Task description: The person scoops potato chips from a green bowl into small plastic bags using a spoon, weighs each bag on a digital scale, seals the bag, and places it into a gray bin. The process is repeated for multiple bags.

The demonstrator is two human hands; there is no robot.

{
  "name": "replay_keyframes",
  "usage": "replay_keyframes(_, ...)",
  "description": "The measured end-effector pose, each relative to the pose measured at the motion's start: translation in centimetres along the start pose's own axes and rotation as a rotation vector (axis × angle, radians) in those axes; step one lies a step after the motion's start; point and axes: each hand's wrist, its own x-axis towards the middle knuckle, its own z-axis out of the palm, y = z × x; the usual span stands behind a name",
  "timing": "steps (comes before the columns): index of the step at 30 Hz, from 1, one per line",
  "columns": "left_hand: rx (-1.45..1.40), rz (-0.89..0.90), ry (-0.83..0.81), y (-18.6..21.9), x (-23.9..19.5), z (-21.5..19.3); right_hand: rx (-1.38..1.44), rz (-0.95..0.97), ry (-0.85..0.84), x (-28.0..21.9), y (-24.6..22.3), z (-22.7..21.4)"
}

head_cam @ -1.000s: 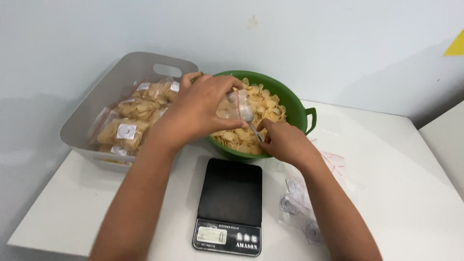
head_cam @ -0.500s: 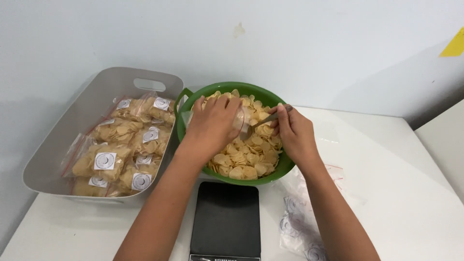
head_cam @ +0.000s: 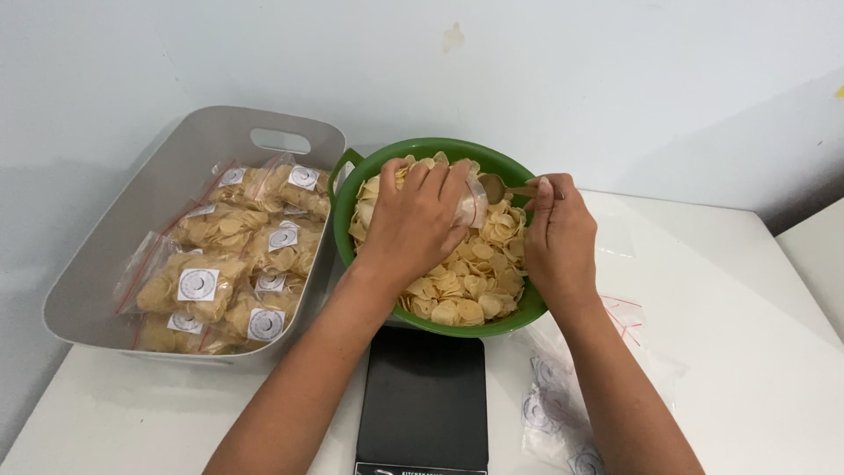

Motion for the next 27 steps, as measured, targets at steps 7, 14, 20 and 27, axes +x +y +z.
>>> replay_keyframes(7,-0.086,-0.109,-0.053,-0.3,-0.2,0.1,0.150,0.123,-0.044,0.1,0.4,0.1)
replay_keyframes(14,-0.064,-0.178,-0.061,-0.8,-0.4,0.6,0.453,0.377,-0.261,0.5,1.0,0.5)
replay_keyframes(20,-0.095,-0.259,-0.035,-0.5,0.2,-1.4,0.526,0.415,-0.219,0.5,1.1,0.5)
replay_keyframes(27,-0.124,-0.273,0.003,-0.6,0.1,-1.1,0.614,0.429,-0.239,0.7,1.4,0.5)
